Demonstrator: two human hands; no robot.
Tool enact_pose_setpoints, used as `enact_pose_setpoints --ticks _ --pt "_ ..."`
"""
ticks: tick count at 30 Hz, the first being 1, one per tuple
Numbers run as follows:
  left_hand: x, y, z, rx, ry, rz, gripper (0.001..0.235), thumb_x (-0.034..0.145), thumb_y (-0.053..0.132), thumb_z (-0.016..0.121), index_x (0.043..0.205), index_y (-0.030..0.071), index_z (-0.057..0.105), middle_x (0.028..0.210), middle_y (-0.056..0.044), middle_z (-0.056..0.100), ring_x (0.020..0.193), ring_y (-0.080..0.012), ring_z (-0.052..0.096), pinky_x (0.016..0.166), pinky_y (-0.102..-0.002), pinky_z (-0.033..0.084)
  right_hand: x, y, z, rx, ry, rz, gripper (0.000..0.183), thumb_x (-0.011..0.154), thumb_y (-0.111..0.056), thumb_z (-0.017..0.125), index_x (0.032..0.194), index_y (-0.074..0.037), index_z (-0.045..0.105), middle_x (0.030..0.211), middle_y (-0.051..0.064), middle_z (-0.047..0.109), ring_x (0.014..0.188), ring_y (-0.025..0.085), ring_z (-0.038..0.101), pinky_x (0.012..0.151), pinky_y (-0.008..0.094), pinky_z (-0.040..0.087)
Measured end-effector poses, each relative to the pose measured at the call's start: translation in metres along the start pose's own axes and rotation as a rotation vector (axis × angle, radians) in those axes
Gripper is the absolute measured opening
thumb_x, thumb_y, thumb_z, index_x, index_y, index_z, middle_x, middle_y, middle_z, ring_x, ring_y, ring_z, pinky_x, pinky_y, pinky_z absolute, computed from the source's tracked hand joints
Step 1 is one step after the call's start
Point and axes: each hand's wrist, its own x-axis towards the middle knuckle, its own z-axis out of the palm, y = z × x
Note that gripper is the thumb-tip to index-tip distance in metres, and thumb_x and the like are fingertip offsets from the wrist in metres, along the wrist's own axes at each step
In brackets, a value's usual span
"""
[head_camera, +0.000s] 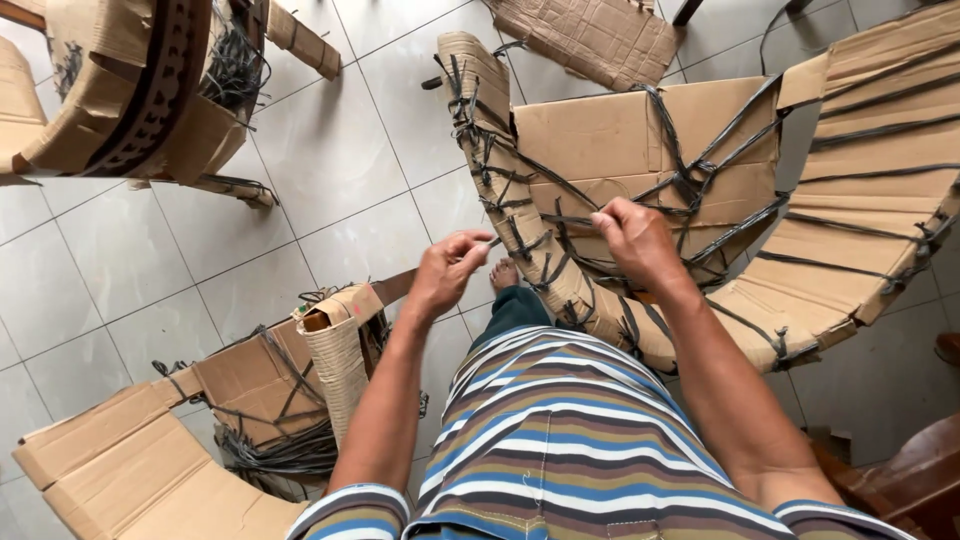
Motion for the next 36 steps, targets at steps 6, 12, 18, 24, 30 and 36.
enact_pose_setpoints --ticks 6,12,18,24,30,36 --pt "0.026 -0.018 0.036 -0.311 0.014 0.060 0.021 0.103 0.027 0.070 0.105 0.008 0.079 0.079 -0.007 0.076 0.078 -0.0068 0.065 0.074 -0.025 0.058 -0.007 -0.033 0.030 0.050 -0.002 -0.142 0.012 0.100 -0.020 0.064 0.100 -0.013 0.074 0.082 0.019 0.072 0.088 0.039 0.071 0.076 0.049 0.054" --pt "0.038 -0.027 0.008 -0.376 0.270 0.019 0.017 0.101 0.022 0.071 0.106 0.007 0.077 0.087 -0.004 0.078 0.079 -0.0053 0.069 0.080 -0.021 0.059 0.009 -0.040 0.042 0.066 0.083 -0.202 0.011 0.102 -0.020 0.064 0.098 -0.014 0.073 0.082 0.014 0.071 0.087 0.035 0.071 0.076 0.044 0.055" --pt "0.049 -0.044 0.009 -0.277 0.109 0.096 0.027 0.092 0.002 0.075 0.118 0.006 0.077 0.099 -0.011 0.079 0.087 -0.0083 0.071 0.083 -0.029 0.062 0.020 -0.071 0.068 0.034 0.036 -0.288 0.010 0.100 -0.019 0.065 0.095 -0.013 0.071 0.081 0.015 0.070 0.085 0.037 0.071 0.074 0.046 0.055" --pt "0.063 -0.056 0.023 0.014 0.087 0.291 0.006 0.094 0.016 0.078 0.095 0.018 0.082 0.083 -0.002 0.077 0.076 -0.0159 0.076 0.071 -0.029 0.061 0.018 -0.095 0.079 0.077 0.009 -0.337 0.011 0.100 -0.018 0.065 0.095 -0.014 0.073 0.083 0.013 0.073 0.085 0.036 0.071 0.073 0.044 0.057" --pt "0.056 -0.057 0.019 -0.127 0.215 0.169 0.013 0.097 0.023 0.076 0.104 0.014 0.082 0.081 -0.006 0.076 0.074 -0.0137 0.075 0.072 -0.030 0.062 0.009 -0.036 0.095 -0.105 0.138 -0.279 0.036 0.094 -0.026 0.073 0.127 -0.010 0.070 0.105 0.014 0.071 0.105 0.034 0.068 0.093 0.045 0.056" --pt "0.059 -0.051 0.010 -0.055 0.209 0.255 0.012 0.097 0.024 0.075 0.104 0.016 0.082 0.074 -0.006 0.073 0.075 -0.0129 0.072 0.069 -0.031 0.059 -0.007 -0.022 0.144 -0.491 0.341 -0.552 0.024 0.098 -0.021 0.065 0.121 -0.022 0.073 0.123 0.005 0.064 0.112 0.028 0.063 0.082 0.038 0.053"
